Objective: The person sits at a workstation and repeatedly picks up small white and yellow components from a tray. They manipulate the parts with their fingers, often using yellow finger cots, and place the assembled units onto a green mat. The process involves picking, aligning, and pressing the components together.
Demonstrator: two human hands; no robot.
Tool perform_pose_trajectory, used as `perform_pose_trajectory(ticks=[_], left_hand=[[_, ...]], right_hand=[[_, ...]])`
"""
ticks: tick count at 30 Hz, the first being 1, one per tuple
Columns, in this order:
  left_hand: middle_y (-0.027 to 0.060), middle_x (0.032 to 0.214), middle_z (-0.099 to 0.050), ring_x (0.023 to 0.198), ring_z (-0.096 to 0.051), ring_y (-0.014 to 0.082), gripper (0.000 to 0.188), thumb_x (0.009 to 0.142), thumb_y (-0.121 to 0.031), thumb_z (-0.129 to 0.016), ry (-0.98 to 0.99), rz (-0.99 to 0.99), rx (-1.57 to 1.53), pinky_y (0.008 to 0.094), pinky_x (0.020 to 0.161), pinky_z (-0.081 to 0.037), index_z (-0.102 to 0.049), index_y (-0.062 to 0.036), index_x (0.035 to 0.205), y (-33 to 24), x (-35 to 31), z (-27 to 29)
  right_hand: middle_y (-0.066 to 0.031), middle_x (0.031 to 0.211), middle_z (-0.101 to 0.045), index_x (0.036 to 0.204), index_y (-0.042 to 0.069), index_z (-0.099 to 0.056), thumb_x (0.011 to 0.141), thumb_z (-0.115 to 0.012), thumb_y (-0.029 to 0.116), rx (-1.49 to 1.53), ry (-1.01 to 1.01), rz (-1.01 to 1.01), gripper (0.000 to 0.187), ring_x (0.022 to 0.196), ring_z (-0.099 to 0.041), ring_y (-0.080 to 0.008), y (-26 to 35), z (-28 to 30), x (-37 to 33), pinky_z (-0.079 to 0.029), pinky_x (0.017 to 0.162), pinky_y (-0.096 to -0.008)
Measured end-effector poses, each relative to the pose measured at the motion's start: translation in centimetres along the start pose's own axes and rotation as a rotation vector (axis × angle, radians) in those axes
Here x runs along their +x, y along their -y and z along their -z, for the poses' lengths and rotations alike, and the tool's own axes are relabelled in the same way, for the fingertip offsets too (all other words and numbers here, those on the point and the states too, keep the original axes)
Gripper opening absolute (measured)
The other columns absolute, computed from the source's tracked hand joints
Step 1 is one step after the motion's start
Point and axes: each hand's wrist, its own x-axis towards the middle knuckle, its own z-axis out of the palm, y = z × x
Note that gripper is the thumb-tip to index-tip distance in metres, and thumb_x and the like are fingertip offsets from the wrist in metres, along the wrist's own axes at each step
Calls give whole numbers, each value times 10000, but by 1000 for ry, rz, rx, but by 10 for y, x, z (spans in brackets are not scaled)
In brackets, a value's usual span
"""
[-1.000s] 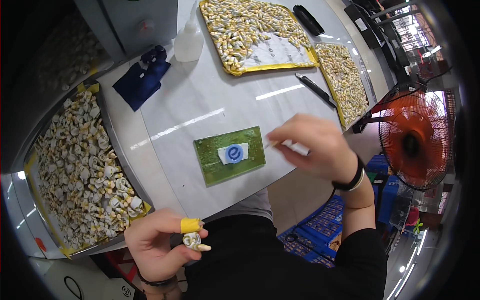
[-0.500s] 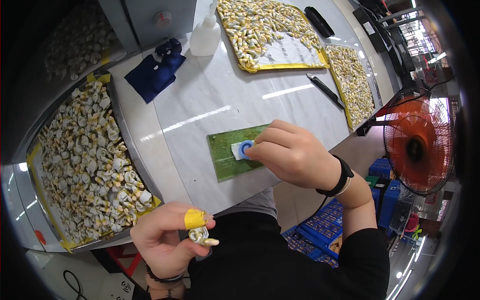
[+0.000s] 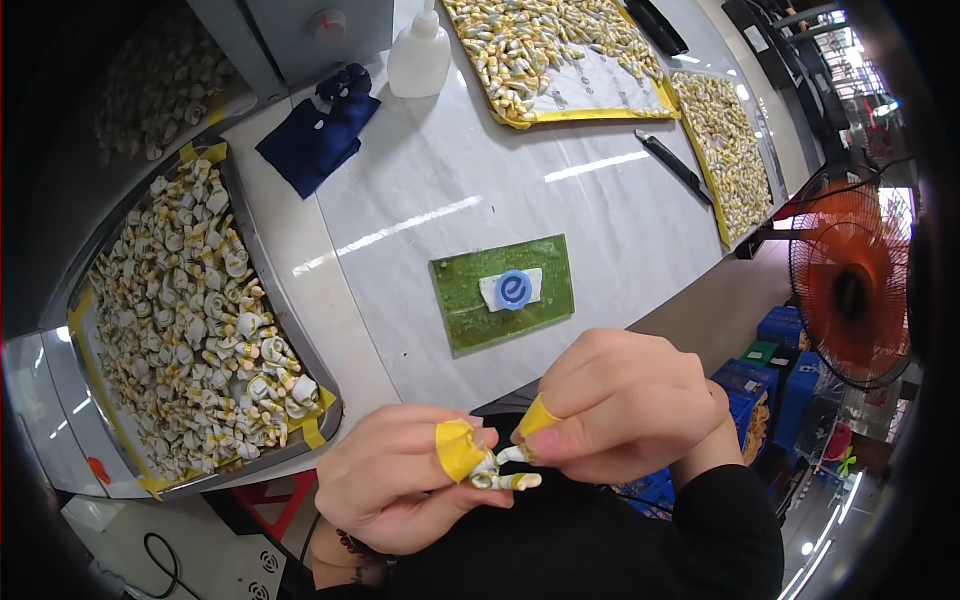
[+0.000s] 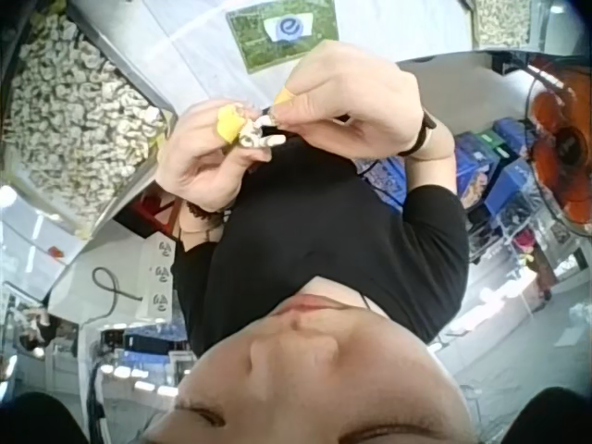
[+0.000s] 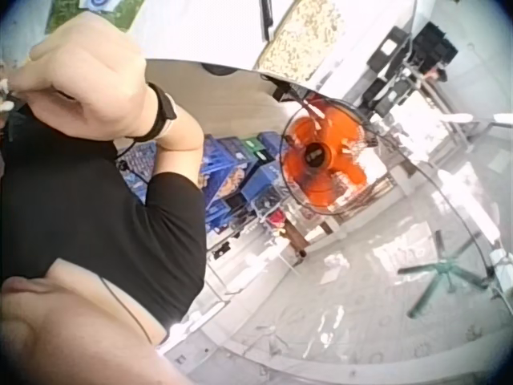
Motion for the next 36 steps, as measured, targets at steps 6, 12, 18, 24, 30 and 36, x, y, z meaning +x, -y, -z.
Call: perform_pose_trajectory(ticks=[6,12,18,24,30,36], left_hand=[[126,836,-681,752,-663,274,275,612,-59,-832,78,-8,101,324,662,-539,-666,5,821,-7,1,1],[118,813,-680,758,-666,277,295,595,-84,-843,51,-22,160,330,662,-550,-658,-8,812,-10,0,-1],[115,811,-679,765,-669,275,315,587,-100,-850,63,-49,182,334,676,-559,-648,-15,813,-10,-1,-1],[114,835,-675,765,-663,265,370,577,-121,-858,59,-91,260,314,649,-538,-641,-19,860,-7,5,-2],[114,861,-669,759,-656,243,363,619,-88,-837,-24,-140,411,306,653,-526,-632,-16,909,-9,7,-8],[132,831,-677,773,-657,210,259,730,-58,-764,-8,296,-176,279,695,-511,-648,61,929,-9,1,-4]], right_hand=[[-80,787,-638,803,44,-636,658,-754,-59,30,23,28,214,648,-624,-229,-1,-5,3,-505,556,-299],[-80,759,-632,789,30,-619,675,-749,-60,63,19,14,195,635,-623,-235,-1,-6,2,-503,544,-302],[-82,751,-633,787,31,-613,676,-752,-54,54,20,8,197,631,-621,-234,2,-6,2,-502,543,-302],[-120,771,-605,828,-50,-617,715,-690,-67,-28,-26,90,135,633,-580,-233,1,-6,-1,-478,554,-287],[-109,784,-623,862,-36,-643,694,-708,-46,-101,-76,116,181,638,-585,-229,0,-9,-7,-481,570,-277],[-74,870,-581,896,30,-672,734,-733,52,155,65,-90,174,736,-539,-191,-2,9,5,-400,622,-273]])
